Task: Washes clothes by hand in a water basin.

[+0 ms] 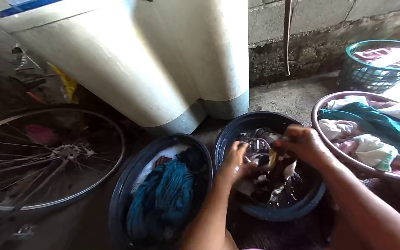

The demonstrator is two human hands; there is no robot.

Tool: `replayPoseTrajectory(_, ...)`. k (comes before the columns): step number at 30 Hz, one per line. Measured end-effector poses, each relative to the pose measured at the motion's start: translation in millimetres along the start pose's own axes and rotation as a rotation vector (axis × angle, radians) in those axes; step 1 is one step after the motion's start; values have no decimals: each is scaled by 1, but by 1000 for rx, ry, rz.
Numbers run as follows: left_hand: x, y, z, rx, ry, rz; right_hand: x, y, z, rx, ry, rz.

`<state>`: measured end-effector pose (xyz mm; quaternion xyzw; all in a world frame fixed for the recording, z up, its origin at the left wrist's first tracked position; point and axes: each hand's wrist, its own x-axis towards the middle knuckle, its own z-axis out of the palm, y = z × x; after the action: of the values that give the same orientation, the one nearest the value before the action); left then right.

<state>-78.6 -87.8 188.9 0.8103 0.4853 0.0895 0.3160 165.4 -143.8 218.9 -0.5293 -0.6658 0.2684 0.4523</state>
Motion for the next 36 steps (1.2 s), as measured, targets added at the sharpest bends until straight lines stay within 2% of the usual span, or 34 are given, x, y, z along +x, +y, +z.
replayPoseTrajectory(1, 1, 7, 8, -34, -56, 69, -3, 9, 13, -43, -97, 59)
replayPoseTrajectory(4, 3, 25, 23, -185, -179, 213, -12, 23, 47, -82, -292, 73)
replayPoseTrajectory(7, 7, 28, 23, -269, -181, 160, -8, 24, 45, -22, -242, 129)
replayPoseTrajectory(9, 9, 24, 21, -381, -153, 196, -6, 26, 33, 31, -223, 116)
replayPoseTrajectory(12, 9, 26, 24, -566, -25, 320, -8, 36, 19, 79, -369, 75)
replayPoseTrajectory(14, 7, 32, 20, -635, 88, 383, -11, 47, 20, 73, -492, 137)
replayPoseTrajectory(17, 4, 34, 5, -747, 264, 454, -21, 69, 35, -135, -592, 264)
replayPoseTrajectory(20, 0, 20, -22, -953, 458, 430, -33, 93, 50, -335, -679, 432)
replayPoseTrajectory(23, -8, 2, -47, -1062, 691, 368, -34, 107, 57, -318, -658, 458)
replayPoseTrajectory(26, -16, -11, -63, -1086, 901, 275, -31, 111, 56, -447, -680, 472)
replayPoseTrajectory(28, -18, -18, -71, -1076, 1019, 208, -29, 116, 53, -476, -590, 489)
replayPoseTrajectory(30, -17, -25, -74, -1075, 1102, 136, -21, 114, 42, -296, -425, 444)
replayPoseTrajectory(33, -14, -26, -68, -1041, 1057, 84, 1, 95, 21, 16, -287, 418)
replayPoseTrajectory(36, -5, -10, -47, -1029, 823, 126, 8, 94, 20, -45, -369, 372)
